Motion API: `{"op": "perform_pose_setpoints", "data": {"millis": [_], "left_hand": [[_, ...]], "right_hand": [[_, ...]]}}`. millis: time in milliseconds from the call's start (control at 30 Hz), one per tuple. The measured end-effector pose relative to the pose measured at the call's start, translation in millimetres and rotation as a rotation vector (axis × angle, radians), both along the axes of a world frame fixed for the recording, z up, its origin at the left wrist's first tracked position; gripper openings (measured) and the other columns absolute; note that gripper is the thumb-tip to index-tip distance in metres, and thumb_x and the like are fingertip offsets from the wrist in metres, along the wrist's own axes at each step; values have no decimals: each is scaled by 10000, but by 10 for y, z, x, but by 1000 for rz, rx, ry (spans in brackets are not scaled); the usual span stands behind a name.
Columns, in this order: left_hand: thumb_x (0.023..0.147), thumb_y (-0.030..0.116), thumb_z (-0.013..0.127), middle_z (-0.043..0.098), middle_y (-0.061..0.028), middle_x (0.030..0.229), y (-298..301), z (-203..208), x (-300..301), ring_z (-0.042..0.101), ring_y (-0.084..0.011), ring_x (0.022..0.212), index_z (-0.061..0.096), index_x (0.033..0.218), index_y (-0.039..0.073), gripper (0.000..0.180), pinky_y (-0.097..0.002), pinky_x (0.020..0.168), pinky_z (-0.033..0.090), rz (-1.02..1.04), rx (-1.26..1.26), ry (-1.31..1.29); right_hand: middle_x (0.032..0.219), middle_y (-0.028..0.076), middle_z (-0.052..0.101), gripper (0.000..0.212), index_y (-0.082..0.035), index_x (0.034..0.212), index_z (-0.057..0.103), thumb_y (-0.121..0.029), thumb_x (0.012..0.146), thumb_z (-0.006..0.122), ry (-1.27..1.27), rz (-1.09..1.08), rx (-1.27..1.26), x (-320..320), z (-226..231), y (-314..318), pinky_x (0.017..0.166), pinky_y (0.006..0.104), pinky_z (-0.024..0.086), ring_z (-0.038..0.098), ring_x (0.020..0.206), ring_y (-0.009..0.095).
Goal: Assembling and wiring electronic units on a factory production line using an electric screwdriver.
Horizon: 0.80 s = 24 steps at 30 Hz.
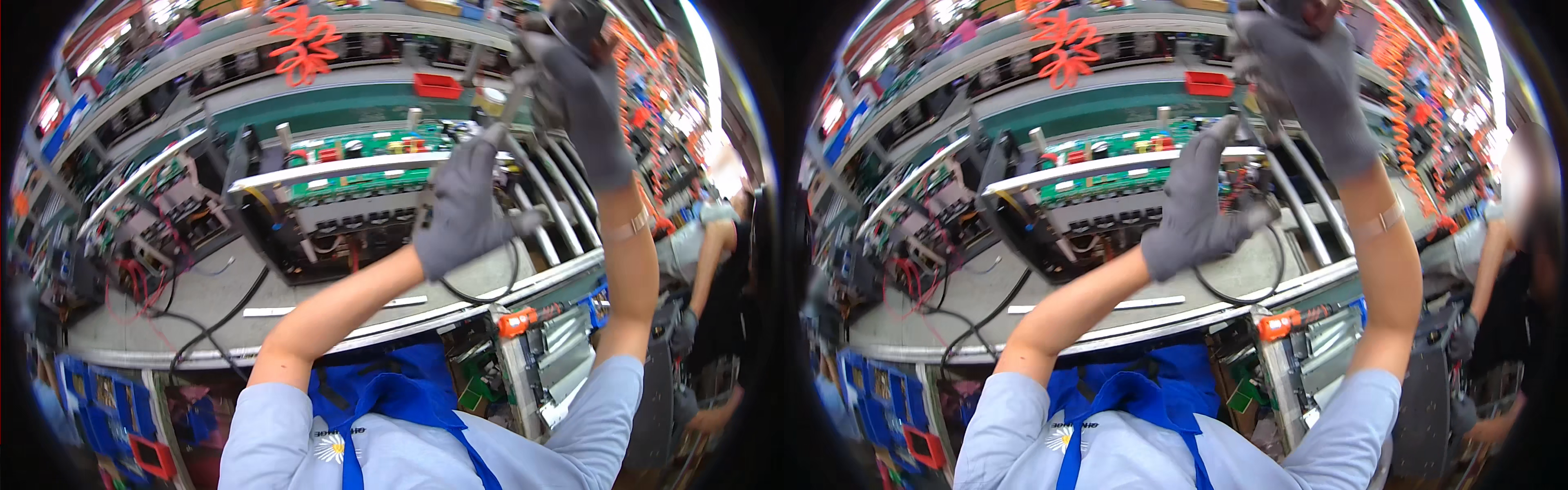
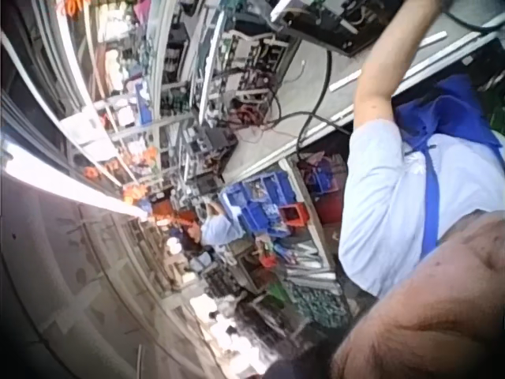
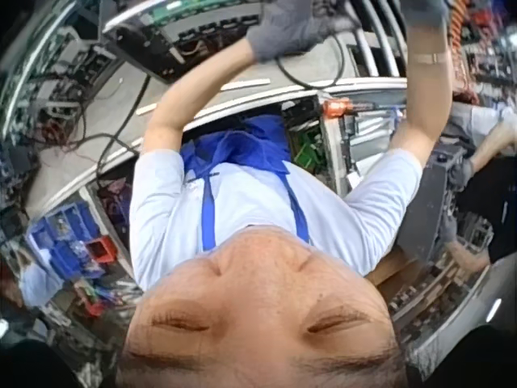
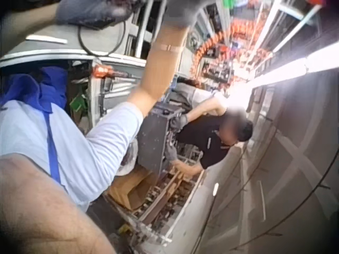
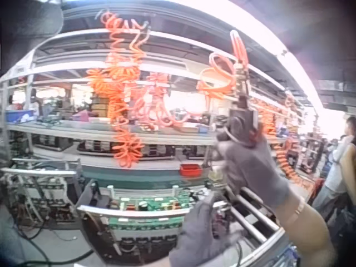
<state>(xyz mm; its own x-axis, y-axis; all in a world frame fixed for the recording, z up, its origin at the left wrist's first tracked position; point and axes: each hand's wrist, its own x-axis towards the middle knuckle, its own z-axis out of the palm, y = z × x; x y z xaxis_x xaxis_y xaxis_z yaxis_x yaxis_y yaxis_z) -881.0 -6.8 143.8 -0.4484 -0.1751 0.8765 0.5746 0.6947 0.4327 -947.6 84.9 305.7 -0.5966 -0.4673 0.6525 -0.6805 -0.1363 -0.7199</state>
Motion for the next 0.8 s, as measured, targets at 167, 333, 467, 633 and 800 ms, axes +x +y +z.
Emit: {"op": "perform_pose_setpoints", "data": {"millis": [167, 333, 467, 633, 800], "left_hand": [[686, 520, 836, 506, -199, 1371, -277, 88, 1361, 500, -313, 1285, 341, 1469, -31, 1078, -432, 1091, 382, -501, 926, -154], [905, 440, 642, 594, -107, 1094, -715, -361, 2238, 631, -231, 1007, 543, 1307, 32, 582, -326, 879, 508, -100, 518, -14], [992, 618, 426, 545, -23, 780, -803, -371, 2705, 498, -98, 609, 532, 980, 56, 571, -273, 629, 461, 290, 853, -196], [984, 480, 557, 510, 11, 610, -1283, 91, 3058, 428, -84, 461, 537, 862, 50, 447, -229, 497, 382, 210, 710, -330], [919, 420, 656, 581, -64, 617, -2282, -416, 3204, 581, -167, 519, 578, 935, 25, 404, -338, 505, 426, 627, 213, -920]], "right_hand": [[875, 85, 660, 253, -28, 986, 609, -63, 762, 720, 704, 66, 317, 1052, -737, -58, 654, 330, 535, 665, 718, 228], [1014, 140, 597, 489, -65, 1125, 565, -110, 668, 735, 257, 371, 435, 1629, -1731, -436, 719, 429, 533, 628, 892, 374], [1064, 180, 570, 543, -58, 1251, 506, -193, 767, 713, 34, 573, 303, 2215, -2358, -962, 773, 453, 514, 603, 947, 400], [1116, 188, 576, 555, -37, 1291, 499, -249, 814, 686, 234, 627, 256, 2453, -2280, -1159, 847, 432, 508, 591, 1023, 364], [1187, 158, 582, 503, -82, 1289, 553, -296, 852, 682, 155, 489, 496, 2059, -2656, -770, 893, 427, 504, 587, 1083, 346]]}}
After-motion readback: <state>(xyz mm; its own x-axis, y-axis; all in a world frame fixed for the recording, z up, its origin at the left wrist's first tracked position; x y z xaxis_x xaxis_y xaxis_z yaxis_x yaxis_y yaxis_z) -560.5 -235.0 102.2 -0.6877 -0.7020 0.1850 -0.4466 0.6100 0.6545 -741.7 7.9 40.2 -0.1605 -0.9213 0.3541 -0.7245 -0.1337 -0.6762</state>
